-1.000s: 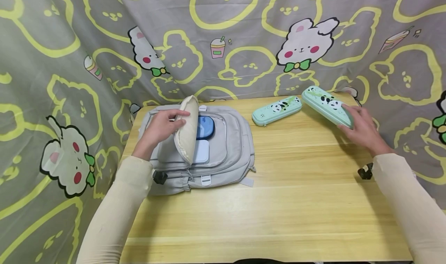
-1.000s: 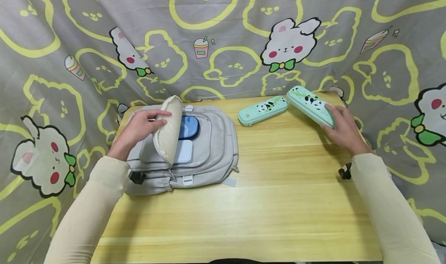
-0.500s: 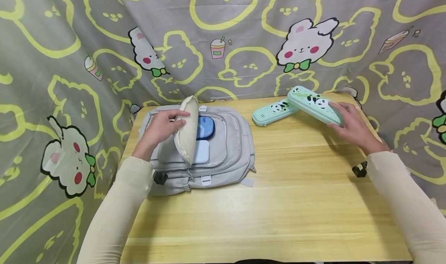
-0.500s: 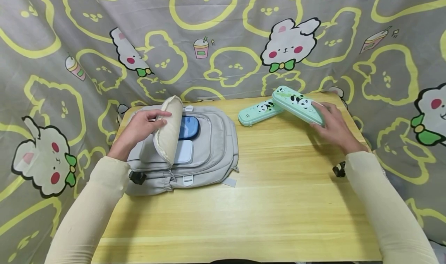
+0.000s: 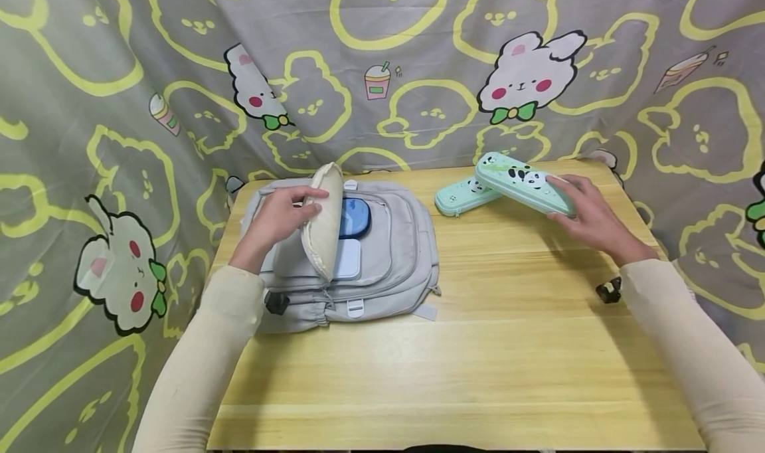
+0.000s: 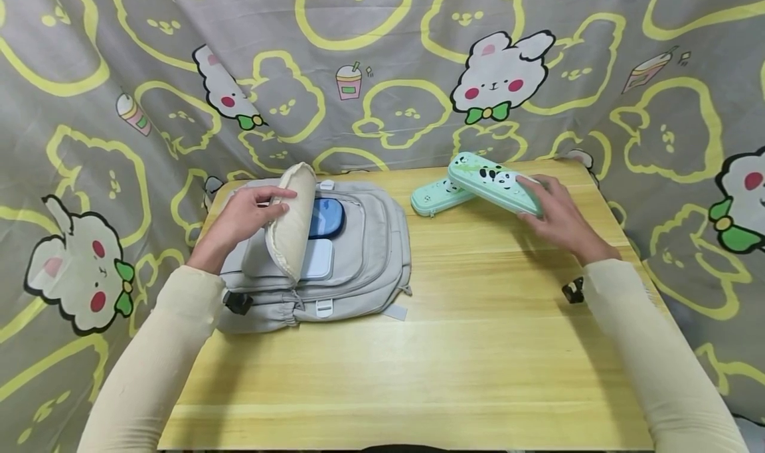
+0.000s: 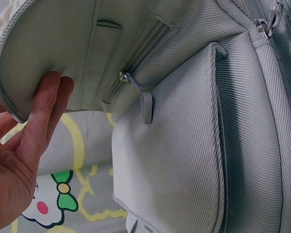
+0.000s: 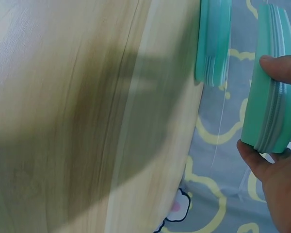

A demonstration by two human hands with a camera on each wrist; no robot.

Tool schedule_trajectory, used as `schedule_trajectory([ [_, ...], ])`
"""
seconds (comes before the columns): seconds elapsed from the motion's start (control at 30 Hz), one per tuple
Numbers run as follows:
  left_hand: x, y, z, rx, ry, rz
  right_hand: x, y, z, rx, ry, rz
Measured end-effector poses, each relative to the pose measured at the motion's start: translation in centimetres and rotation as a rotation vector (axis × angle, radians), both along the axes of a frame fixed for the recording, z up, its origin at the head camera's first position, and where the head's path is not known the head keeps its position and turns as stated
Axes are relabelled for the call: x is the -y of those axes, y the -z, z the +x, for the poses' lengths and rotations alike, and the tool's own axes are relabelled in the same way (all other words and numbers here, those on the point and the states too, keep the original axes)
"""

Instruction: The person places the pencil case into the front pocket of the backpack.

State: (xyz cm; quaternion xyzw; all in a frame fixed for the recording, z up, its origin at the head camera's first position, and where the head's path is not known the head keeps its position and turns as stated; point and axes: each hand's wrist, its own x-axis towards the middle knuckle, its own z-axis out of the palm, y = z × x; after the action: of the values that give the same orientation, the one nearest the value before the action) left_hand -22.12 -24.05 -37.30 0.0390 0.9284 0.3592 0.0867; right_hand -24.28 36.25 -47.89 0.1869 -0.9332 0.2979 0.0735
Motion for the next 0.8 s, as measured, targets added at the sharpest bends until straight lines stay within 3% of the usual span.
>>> schedule_trajectory([
  [0.8, -0.1, -0.4, 0.0, 0.014, 0.005, -0.013, 3.0, -0.6, 0.3, 0.041, -0.078, 0.014],
])
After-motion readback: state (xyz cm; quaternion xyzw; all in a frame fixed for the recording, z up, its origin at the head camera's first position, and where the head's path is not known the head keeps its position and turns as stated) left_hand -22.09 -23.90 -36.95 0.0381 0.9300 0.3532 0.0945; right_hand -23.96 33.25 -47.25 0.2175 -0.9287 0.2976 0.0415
